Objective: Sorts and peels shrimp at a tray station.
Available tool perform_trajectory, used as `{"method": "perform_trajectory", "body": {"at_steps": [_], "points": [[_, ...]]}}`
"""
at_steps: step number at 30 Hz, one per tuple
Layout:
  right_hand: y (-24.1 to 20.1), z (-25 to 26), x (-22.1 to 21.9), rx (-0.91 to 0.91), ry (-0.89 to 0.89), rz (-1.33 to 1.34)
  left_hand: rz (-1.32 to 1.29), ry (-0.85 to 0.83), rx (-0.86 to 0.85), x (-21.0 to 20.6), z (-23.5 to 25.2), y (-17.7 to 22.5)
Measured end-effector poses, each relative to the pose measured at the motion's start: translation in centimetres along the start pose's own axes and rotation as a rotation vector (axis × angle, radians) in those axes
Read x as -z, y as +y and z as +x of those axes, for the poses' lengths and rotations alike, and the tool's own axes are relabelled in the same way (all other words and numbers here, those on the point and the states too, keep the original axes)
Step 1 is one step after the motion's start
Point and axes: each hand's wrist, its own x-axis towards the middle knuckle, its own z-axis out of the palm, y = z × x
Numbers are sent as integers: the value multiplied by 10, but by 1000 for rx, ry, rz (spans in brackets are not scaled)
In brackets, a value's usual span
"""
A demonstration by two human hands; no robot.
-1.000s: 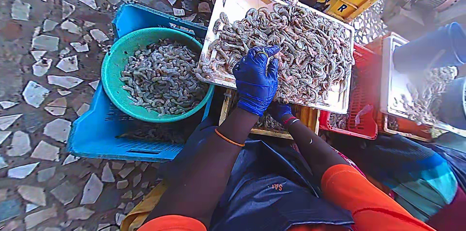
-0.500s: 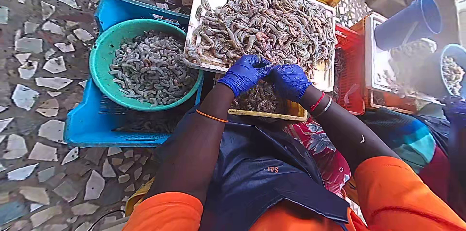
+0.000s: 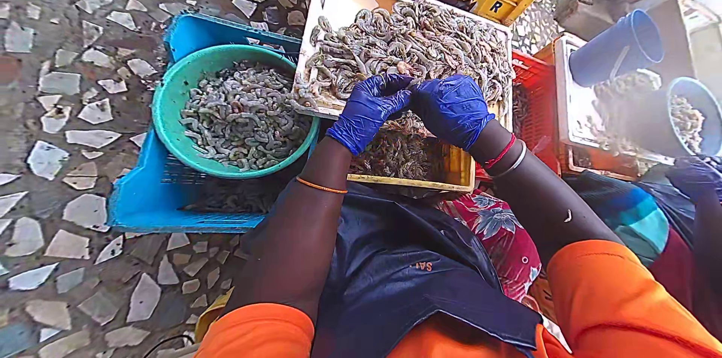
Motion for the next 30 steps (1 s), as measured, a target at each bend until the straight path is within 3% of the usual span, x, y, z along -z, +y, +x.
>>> {"method": "perform_trajectory", "body": {"at_steps": [3,5,8,11,14,16,19,22,24,27,30], "points": [[0,18,14,64,-97,-56,-52,74,-39,2,2,-3],[7,24,24,129,-51,-16,-215,184,-15,7,2,1],[17,18,27,34,32,231,-459,400,-91,21,6,8],[19,-11,-16,-75,-3,628,-825,749,-224,47,7,17],[17,-19,-84,-146,-285,278,-1186,965,-244,67,4,16],[19,2,-111,-220,-210,222,-1259,968,-184,56,4,22],[12,52,-109,-270,-7,193,-1048,977,-305,47,12,31],[3,91,-112,-294,-101,96,-732,1157,-470,76,20,29],[-5,105,-112,-334,-192,73,-550,1191,-477,81,19,29],[-8,113,-124,-365,-177,97,-289,958,-255,50,20,16],[0,106,-126,-403,-162,150,52,527,49,29,25,1]]}}
